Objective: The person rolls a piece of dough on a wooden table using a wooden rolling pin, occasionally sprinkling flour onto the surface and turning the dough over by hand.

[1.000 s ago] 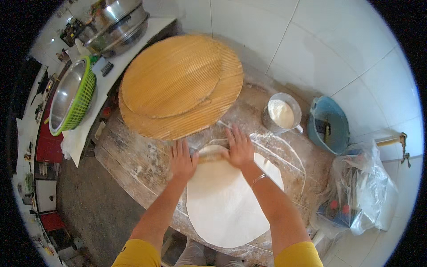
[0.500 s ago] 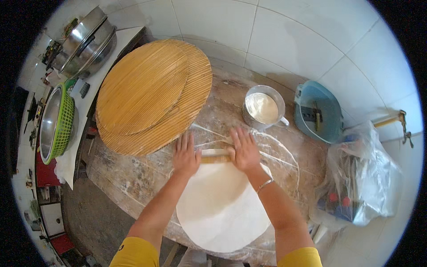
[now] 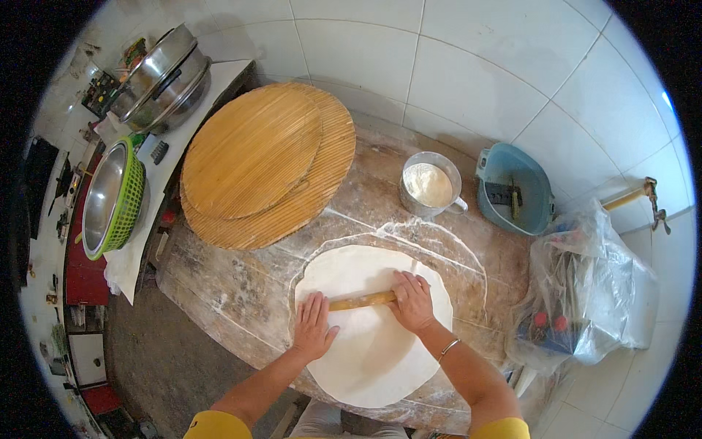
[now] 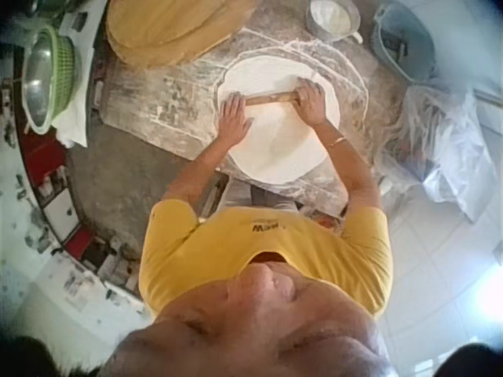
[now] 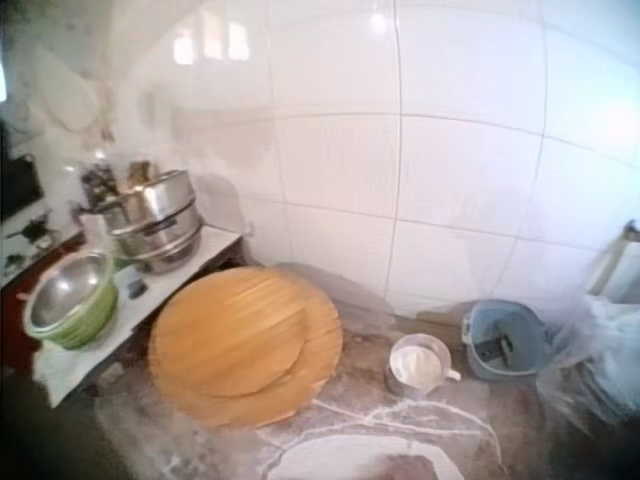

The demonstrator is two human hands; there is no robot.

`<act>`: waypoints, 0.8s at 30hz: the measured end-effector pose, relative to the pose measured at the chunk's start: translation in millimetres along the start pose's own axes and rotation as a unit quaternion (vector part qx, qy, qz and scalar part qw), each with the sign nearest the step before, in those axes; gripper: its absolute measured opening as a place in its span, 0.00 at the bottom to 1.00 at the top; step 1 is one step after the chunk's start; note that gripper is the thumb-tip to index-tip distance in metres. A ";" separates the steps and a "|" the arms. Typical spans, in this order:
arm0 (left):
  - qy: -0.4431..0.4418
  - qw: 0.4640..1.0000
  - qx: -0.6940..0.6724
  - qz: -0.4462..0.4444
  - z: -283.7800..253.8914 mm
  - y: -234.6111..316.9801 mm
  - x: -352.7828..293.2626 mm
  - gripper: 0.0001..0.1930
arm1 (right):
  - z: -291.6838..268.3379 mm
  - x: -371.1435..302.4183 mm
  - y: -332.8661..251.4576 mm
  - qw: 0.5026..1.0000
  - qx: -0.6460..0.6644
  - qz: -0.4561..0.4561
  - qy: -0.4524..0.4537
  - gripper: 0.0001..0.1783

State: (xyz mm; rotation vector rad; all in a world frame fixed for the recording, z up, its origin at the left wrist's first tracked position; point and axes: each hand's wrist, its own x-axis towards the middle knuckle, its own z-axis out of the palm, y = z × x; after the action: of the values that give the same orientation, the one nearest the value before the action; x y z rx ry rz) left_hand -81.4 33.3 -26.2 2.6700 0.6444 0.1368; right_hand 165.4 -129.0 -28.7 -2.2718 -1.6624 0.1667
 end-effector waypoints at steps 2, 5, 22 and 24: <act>0.027 0.999 0.023 -0.033 5.0 -9.9 5.0 0.35 | 1.7 18.5 -0.2 0.998 0.040 -0.022 0.032 0.28; 0.084 0.988 0.075 -0.102 -0.5 -43.8 87.7 0.33 | 13.3 93.7 1.3 0.998 -0.013 0.005 0.068 0.33; -0.009 0.995 -0.005 -0.102 9.8 19.6 -54.0 0.49 | 6.2 55.0 -32.2 0.988 -0.072 -0.126 -0.050 0.41; 0.037 0.984 0.040 -0.172 11.5 -12.5 -3.3 0.50 | 20.3 123.4 -44.4 0.995 -0.049 -0.084 0.019 0.37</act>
State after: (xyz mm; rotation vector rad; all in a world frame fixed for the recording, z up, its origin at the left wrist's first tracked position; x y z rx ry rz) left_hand -87.4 38.1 -41.7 2.5893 1.1452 0.1149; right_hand 158.5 3.4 -21.9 -2.1746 -1.8705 0.0036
